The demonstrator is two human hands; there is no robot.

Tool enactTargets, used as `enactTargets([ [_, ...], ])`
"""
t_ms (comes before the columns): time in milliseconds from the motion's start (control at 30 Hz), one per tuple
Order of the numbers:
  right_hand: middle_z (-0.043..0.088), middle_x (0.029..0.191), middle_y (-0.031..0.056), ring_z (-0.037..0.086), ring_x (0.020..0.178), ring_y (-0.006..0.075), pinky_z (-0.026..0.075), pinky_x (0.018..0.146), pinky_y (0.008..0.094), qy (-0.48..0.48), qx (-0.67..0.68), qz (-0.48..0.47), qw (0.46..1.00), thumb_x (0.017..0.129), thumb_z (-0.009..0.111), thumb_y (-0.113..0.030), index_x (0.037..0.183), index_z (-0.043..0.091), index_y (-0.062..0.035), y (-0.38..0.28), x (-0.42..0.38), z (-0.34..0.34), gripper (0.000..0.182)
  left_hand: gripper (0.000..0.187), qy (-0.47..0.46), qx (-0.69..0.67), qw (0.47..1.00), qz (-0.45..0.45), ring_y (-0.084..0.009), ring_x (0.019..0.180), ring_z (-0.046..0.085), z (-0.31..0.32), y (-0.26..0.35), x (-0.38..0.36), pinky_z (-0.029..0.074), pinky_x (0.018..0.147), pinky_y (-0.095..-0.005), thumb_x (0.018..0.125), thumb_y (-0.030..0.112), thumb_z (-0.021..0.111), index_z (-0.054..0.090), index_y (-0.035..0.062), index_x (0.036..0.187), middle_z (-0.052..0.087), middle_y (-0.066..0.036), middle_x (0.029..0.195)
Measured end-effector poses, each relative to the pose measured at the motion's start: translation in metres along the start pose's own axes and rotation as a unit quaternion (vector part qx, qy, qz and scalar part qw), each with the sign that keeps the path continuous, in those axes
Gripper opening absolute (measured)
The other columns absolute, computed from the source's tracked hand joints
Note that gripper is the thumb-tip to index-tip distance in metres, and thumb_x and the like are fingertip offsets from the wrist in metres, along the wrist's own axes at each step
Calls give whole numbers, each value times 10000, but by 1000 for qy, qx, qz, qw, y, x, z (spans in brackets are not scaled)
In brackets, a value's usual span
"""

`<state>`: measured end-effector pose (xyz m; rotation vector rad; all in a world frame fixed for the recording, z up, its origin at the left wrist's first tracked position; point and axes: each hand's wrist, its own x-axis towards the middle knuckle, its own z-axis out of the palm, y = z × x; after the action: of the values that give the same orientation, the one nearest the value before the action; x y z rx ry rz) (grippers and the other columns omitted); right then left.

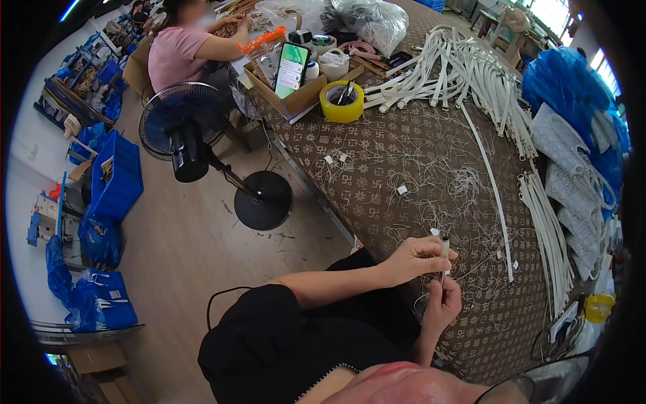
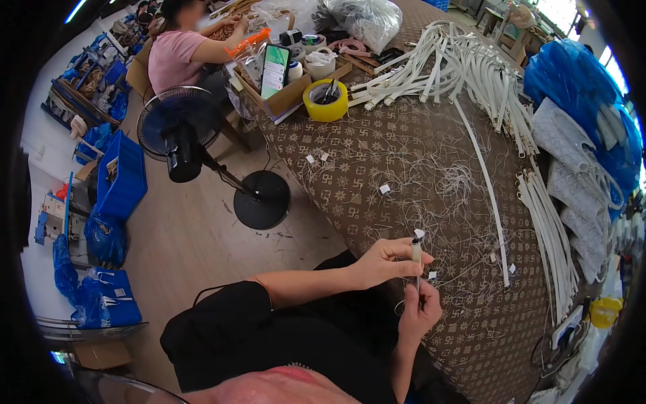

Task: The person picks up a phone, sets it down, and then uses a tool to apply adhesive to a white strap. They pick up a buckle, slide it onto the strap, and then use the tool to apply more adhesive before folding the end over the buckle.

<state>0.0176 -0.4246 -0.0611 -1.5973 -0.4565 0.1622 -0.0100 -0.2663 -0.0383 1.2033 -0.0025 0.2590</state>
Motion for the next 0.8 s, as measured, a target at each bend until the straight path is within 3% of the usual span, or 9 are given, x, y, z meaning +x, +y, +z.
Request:
enactTargets([
  [167, 554, 681, -10, 432, 578, 24, 341, 538, 161, -8, -25, 13, 1000, 869, 592, -45, 918, 587, 16, -2, 2, -1, 79, 211, 28, -45, 998, -23, -87, 876, 561, -1, -3, 3, 470, 756, -224, 867, 145, 638, 661, 3, 1021, 538, -19, 930],
  [267, 567, 689, -2, 439, 547, 20, 349, 506, 149, -36, -40, 35, 998, 919, 557, -143, 929, 569, -9, -7, 1, -1, 135, 206, 20, -65, 997, -44, -76, 856, 551, -2, -4, 3, 464, 745, -221, 868, 136, 635, 656, -15, 1007, 530, -17, 939],
  [367, 563, 644, 31, 449, 502, 56, 361, 479, 178, -85, 68, 113, 988, 942, 518, -198, 950, 577, 22, -12, 0, -3, 227, 194, -15, -64, 997, -51, -71, 843, 545, -4, -3, 6, 460, 725, -214, 868, 130, 631, 655, -20, 988, 559, -12, 915],
  [433, 526, 593, 33, 437, 462, 76, 362, 445, 194, -196, 381, 234, 873, 971, 458, -274, 982, 564, 25, -4, 1, -12, 318, 187, -47, -127, 984, -118, -77, 833, 547, -5, -8, 8, 454, 736, -224, 866, 139, 631, 657, -12, 973, 597, -12, 879],
  [533, 485, 550, 37, 425, 433, 97, 361, 423, 213, -203, 423, 267, 841, 985, 410, -308, 971, 558, 22, -10, 6, -11, 362, 171, -13, -132, 985, -110, -82, 823, 544, 0, -3, 8, 443, 759, -238, 868, 142, 620, 660, -3, 950, 621, -12, 845],
  [567, 513, 594, 30, 457, 484, 84, 386, 466, 204, -161, 330, 257, 894, 961, 485, -245, 944, 558, 11, -16, 9, -7, 267, 143, -19, -152, 969, -194, -78, 825, 539, -5, 2, 6, 436, 776, -244, 866, 115, 606, 650, -10, 919, 618, -21, 891],
  [633, 541, 658, 22, 488, 557, 67, 409, 525, 192, -69, 117, 164, 977, 920, 558, -157, 923, 555, 1, -20, 13, 1, 158, 125, 31, -94, 991, -88, -87, 857, 563, -4, 5, 8, 456, 778, -248, 856, 109, 637, 654, -7, 899, 607, -51, 953],
  [667, 541, 658, 22, 488, 557, 67, 409, 525, 192, -38, 104, 177, 978, 920, 558, -157, 923, 555, 1, -18, 11, -4, 158, 105, 34, -82, 993, -79, -85, 857, 557, -5, 2, 7, 452, 776, -245, 851, 97, 639, 653, -3, 876, 601, -55, 964],
  [800, 557, 705, 13, 493, 601, 49, 412, 560, 181, -73, 125, 127, 981, 893, 584, -107, 918, 556, -7, -13, 9, -9, 107, 78, 51, -67, 994, -73, -87, 859, 545, -6, -3, 9, 438, 780, -244, 838, 83, 650, 651, 6, 837, 596, -60, 965],
])
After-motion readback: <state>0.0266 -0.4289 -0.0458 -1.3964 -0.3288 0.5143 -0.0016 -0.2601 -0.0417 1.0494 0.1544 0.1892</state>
